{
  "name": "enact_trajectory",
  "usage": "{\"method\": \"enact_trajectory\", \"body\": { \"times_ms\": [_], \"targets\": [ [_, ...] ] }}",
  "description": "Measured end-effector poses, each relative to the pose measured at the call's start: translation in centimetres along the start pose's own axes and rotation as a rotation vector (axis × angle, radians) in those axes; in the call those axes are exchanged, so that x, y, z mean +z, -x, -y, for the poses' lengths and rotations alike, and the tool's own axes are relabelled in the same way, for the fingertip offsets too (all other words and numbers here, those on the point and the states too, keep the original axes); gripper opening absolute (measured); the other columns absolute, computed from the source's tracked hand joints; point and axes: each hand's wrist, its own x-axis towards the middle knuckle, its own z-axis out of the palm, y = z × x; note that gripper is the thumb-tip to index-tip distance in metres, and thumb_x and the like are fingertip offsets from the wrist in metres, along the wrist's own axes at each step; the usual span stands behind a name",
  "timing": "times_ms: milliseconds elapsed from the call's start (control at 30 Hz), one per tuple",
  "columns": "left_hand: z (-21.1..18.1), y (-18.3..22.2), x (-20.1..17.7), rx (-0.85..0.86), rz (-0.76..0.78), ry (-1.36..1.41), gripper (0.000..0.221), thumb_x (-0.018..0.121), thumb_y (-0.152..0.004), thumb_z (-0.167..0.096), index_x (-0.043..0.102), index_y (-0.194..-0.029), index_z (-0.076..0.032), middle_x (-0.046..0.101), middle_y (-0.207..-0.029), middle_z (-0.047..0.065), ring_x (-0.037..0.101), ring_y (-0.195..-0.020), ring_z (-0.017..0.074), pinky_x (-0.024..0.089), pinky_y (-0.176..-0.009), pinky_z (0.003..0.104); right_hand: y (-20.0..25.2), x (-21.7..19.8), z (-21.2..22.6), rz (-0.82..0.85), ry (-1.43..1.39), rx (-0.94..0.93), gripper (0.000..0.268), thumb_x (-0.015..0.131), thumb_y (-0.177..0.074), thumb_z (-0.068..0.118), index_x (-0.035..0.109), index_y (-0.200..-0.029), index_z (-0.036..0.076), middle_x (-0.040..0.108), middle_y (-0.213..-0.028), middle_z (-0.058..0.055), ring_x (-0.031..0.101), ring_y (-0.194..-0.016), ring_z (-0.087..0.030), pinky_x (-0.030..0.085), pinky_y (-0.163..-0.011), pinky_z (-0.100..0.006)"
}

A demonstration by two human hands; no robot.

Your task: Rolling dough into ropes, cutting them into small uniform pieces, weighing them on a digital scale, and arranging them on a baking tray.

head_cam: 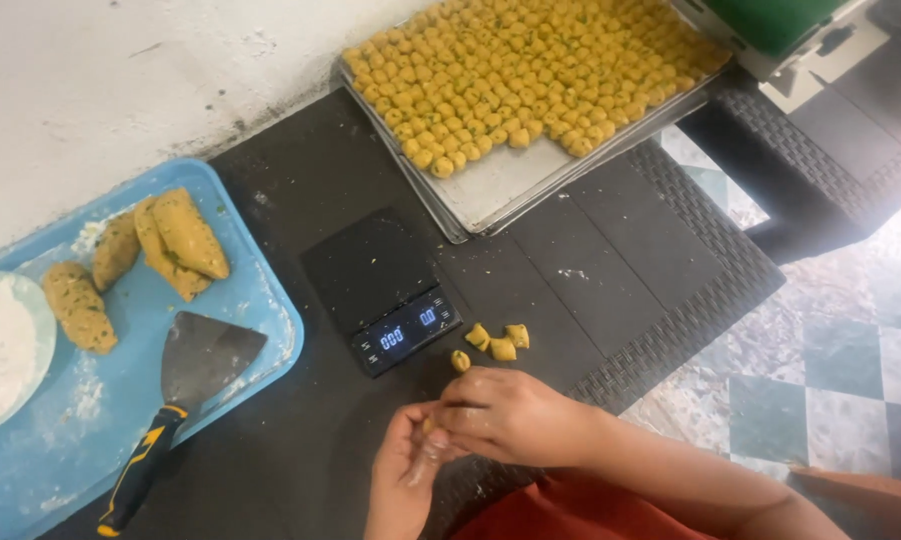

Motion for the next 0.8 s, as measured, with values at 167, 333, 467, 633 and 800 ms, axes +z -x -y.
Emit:
{"method": "enact_trajectory", "body": {
  "times_ms": [167,333,467,633,800],
  "targets": [
    [0.8,0.4,-0.9,0.106,0.082,0.009,0.031,0.077,-0.091,-0.021,0.068,-0.109,0.002,0.076,-0.082,0.016,0.076,-0.073,0.0234,0.066,-0.076,0.038,-0.1,0.3,0.0,0.089,-0.051,-0.042,0.025,0.065,-0.108,0.016,0.064,-0.126,-0.002,0.061,-0.101,-0.017,0.064,-0.084,-0.032,0.054,-0.073,-0.043],
    [2.7,0.5,-0.8,0.064,0.02,0.098,0.028,0.082,-0.085,-0.016,0.07,-0.102,0.003,0.076,-0.065,0.021,0.074,-0.054,0.0268,0.063,-0.063,0.037,-0.8,-0.5,-0.1,0.174,-0.233,0.007,0.026,0.057,-0.11,0.023,0.069,-0.119,0.001,0.064,-0.103,-0.016,0.066,-0.088,-0.035,0.056,-0.078,-0.043],
    [2.0,1.1,-1.1,0.09,0.082,0.228,0.022,0.078,-0.089,-0.015,0.07,-0.1,0.002,0.084,-0.087,0.027,0.076,-0.057,0.0308,0.064,-0.064,0.04,-0.1,-0.1,-0.7,0.128,-0.632,0.322,0.016,0.078,-0.094,0.001,0.078,-0.109,0.008,0.07,-0.103,-0.011,0.072,-0.089,-0.021,0.06,-0.078,-0.031],
    [1.2,1.2,-2.8,0.101,0.022,0.282,0.013,0.074,-0.093,-0.01,0.068,-0.099,0.0,0.078,-0.088,0.026,0.075,-0.061,0.0375,0.06,-0.064,0.044,1.0,0.9,-2.3,0.04,-1.056,0.494,0.013,0.077,-0.097,0.008,0.075,-0.11,0.006,0.066,-0.117,-0.013,0.067,-0.103,-0.019,0.064,-0.086,-0.028],
    [0.7,1.8,-5.2,0.264,-0.056,0.288,0.029,0.077,-0.09,-0.025,0.066,-0.1,0.0,0.072,-0.087,0.02,0.068,-0.061,0.0286,0.057,-0.062,0.04,-0.6,0.6,-3.5,0.027,-1.014,0.662,0.029,0.062,-0.102,-0.003,0.07,-0.129,-0.004,0.077,-0.122,-0.019,0.077,-0.088,-0.022,0.07,-0.071,-0.033]
  ]
}}
